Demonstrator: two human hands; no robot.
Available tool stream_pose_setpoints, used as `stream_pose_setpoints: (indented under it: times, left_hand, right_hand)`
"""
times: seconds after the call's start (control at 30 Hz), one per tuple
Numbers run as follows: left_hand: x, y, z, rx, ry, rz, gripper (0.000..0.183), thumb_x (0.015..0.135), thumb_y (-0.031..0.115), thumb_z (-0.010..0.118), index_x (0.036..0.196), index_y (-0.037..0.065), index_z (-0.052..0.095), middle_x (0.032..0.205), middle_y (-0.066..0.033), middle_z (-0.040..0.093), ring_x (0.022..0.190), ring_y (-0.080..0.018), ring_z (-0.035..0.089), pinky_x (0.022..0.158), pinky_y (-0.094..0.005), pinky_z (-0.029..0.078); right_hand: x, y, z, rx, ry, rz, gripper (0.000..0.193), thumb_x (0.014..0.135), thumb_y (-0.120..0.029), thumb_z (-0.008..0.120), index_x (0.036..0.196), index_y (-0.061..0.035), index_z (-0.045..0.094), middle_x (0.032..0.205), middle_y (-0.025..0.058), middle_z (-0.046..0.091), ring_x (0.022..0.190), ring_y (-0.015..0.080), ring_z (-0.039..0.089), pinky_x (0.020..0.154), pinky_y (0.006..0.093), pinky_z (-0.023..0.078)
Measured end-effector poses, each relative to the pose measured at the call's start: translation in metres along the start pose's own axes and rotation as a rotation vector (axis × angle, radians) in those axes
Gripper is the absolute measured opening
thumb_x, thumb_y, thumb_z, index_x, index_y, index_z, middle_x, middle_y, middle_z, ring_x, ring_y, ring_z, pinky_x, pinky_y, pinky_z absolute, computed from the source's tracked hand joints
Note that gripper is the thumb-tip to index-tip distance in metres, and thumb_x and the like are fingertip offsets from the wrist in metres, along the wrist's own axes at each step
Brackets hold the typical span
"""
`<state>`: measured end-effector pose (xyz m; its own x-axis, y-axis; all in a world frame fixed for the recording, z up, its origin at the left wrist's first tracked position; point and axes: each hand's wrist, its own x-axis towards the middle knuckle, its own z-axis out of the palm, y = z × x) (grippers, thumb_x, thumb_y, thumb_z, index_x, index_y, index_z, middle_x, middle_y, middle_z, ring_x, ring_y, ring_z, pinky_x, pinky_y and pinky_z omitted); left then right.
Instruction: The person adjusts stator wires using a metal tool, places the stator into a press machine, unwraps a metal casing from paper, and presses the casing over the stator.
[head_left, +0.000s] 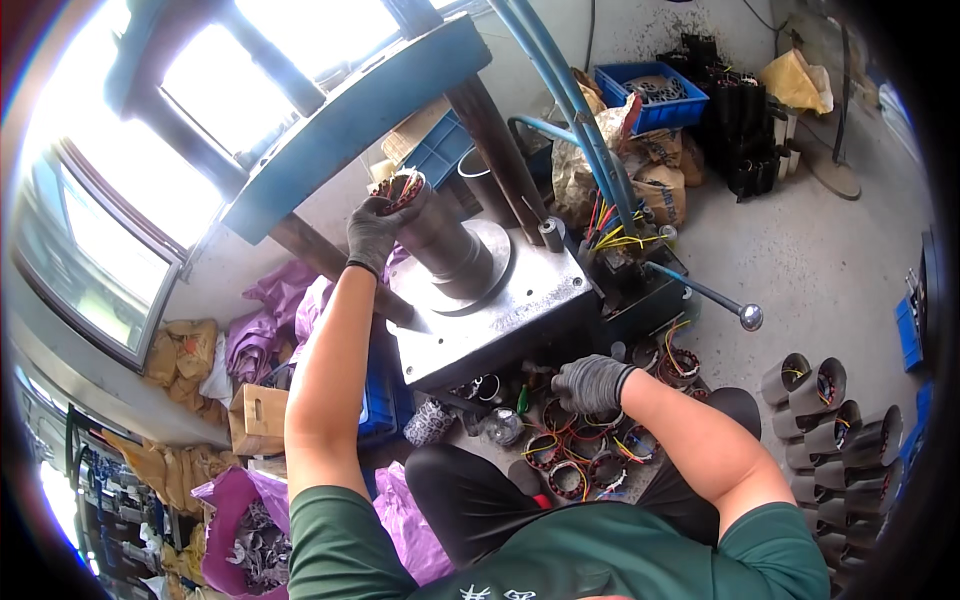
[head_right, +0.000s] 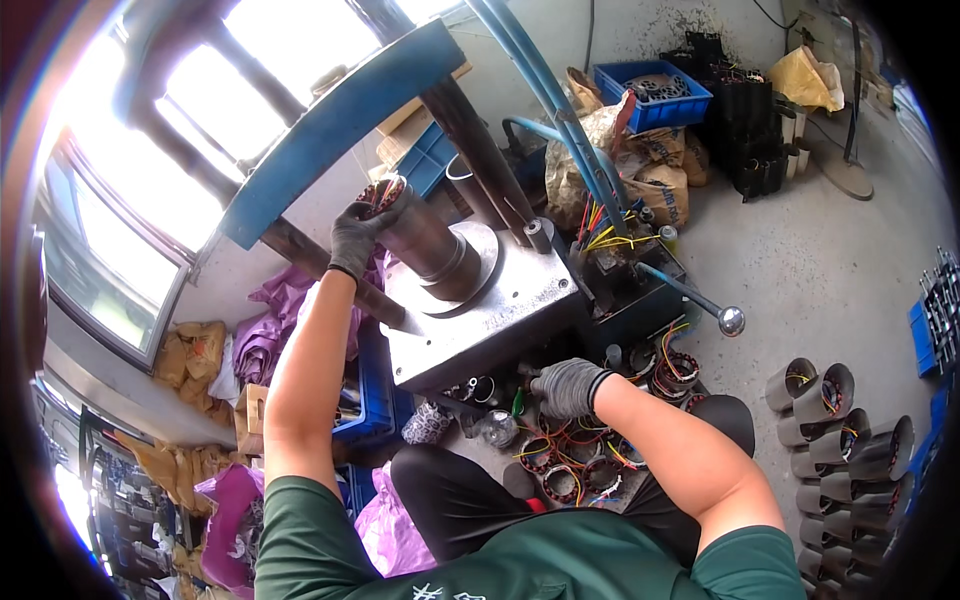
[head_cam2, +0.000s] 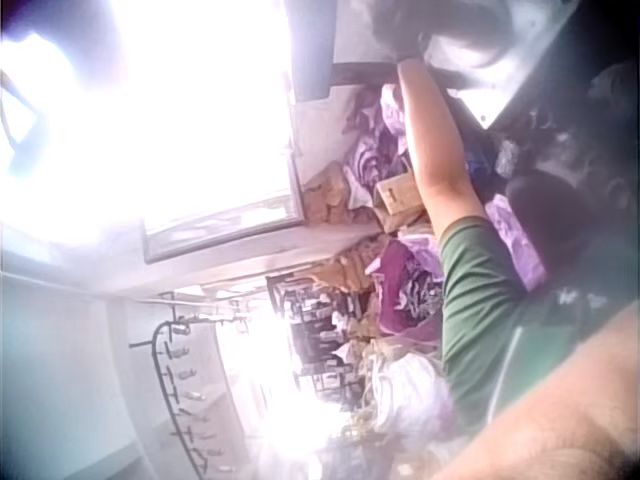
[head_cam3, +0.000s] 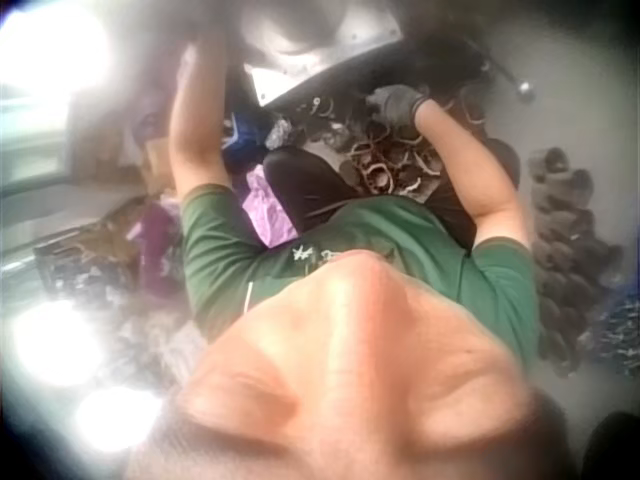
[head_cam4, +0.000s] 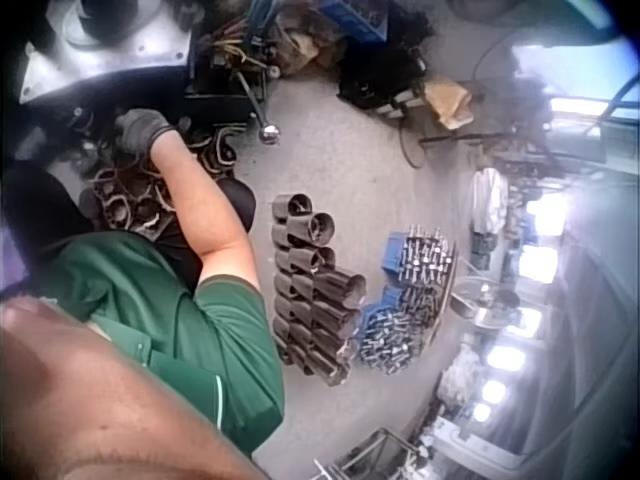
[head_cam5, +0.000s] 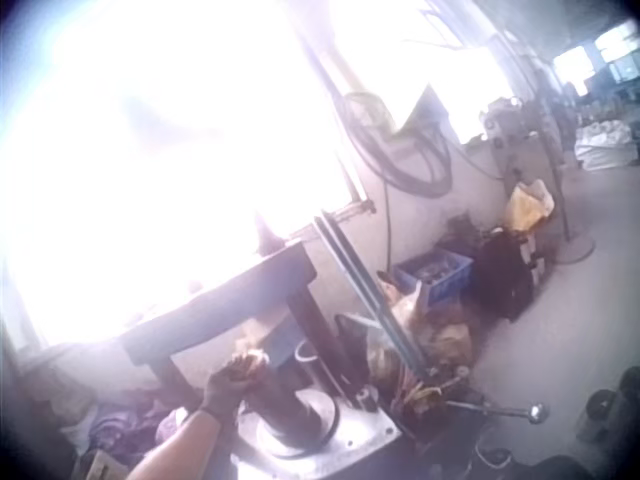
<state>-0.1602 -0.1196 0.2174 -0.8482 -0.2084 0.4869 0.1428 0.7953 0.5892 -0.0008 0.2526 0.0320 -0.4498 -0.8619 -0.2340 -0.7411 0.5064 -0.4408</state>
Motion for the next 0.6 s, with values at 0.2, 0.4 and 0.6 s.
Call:
stream_pose_setpoints:
  times: [0.2, 0.4, 0.6]
  left_hand:
    - [-0.007, 0.007, 0.009, -0.343, -0.080, -0.155, 0.038, 0.074, 0.017, 0.095, 0.101, 0.002, 0.073, 0.093, -0.0044, 0.074, 0.085, -0.0134, 0.065, 0.080, -0.0278, 0.052]
    - [0.001, -0.020, 0.005, -0.310, -0.087, -0.067, 0.038, 0.075, 0.017, 0.094, 0.102, 0.002, 0.071, 0.093, -0.0056, 0.074, 0.087, -0.0154, 0.066, 0.081, -0.0300, 0.053]
    - [0.003, -0.019, 0.030, -0.057, -0.005, 0.091, 0.043, 0.073, 0.016, 0.093, 0.104, 0.000, 0.069, 0.093, -0.0083, 0.075, 0.086, -0.0174, 0.068, 0.081, -0.0341, 0.056]
  right_hand:
    - [0.000, 0.003, 0.009, -0.024, -0.005, 0.009, 0.045, 0.092, -0.039, 0.064, 0.125, -0.0094, 0.069, 0.117, 0.0199, 0.069, 0.110, 0.0385, 0.067, 0.096, 0.0494, 0.053]
    - [0.002, -0.009, 0.002, -0.029, -0.032, -0.007, 0.045, 0.092, -0.039, 0.064, 0.127, -0.0097, 0.068, 0.117, 0.0194, 0.069, 0.110, 0.0380, 0.067, 0.096, 0.0495, 0.053]
    - [-0.003, -0.009, 0.005, -0.032, -0.086, 0.006, 0.046, 0.093, -0.039, 0.063, 0.127, -0.0094, 0.067, 0.118, 0.0198, 0.069, 0.110, 0.0379, 0.067, 0.097, 0.0493, 0.053]
